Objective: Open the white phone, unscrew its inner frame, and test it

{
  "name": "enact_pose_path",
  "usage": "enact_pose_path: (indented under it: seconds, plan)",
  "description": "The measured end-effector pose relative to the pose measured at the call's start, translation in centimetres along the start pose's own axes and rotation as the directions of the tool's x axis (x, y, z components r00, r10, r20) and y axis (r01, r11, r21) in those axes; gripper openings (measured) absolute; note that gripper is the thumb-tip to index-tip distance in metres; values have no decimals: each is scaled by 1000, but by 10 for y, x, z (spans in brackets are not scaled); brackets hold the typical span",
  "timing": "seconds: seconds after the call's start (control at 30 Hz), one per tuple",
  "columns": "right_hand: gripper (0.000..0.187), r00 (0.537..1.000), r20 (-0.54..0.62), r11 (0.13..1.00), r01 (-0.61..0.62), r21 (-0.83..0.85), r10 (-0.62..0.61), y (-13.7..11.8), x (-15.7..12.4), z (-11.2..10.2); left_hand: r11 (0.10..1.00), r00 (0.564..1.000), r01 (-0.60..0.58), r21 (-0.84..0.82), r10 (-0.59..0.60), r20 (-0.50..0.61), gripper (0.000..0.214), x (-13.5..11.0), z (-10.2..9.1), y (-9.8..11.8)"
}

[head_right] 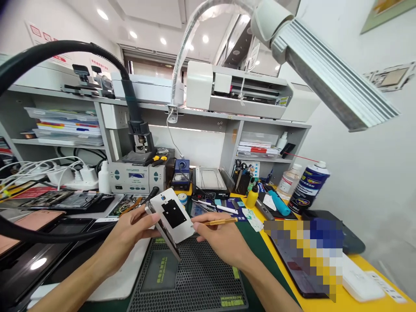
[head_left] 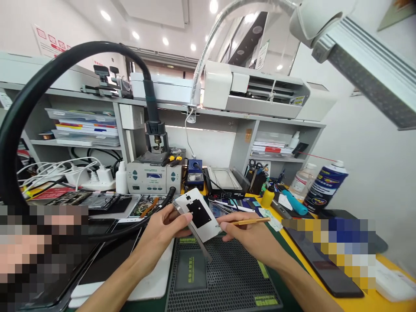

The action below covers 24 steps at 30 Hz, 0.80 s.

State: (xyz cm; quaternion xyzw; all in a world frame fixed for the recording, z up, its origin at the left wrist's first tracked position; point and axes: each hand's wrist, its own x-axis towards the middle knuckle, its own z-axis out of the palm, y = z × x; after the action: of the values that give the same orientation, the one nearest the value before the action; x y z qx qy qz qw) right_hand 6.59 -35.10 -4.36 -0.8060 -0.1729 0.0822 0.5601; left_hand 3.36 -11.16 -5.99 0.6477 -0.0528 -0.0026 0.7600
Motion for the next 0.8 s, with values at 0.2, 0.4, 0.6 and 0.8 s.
enact_pose_path:
  seconds: [0.2, 0.4, 0.6, 0.8]
  plan:
    - [26, 996, 87, 963, -26, 268, 2, 13, 6, -5, 999, 996, 36, -27, -34, 80, 42, 5, -11, 4]
    - [29, 986, 164, 935, -83, 345, 27, 12, 7, -4, 995, 992, 96, -36, -92, 85, 42, 7, -14, 8]
    - [28, 983, 178, 933, -111, 343, 52, 13, 6, -2, 987, 986, 163, -15, -162, 44, 45, 9, -14, 7]
    - [28, 980, 179, 929, -142, 342, 84, 11, 7, -1, 981, 981, 196, 4, -196, 1, 50, 10, -12, 7]
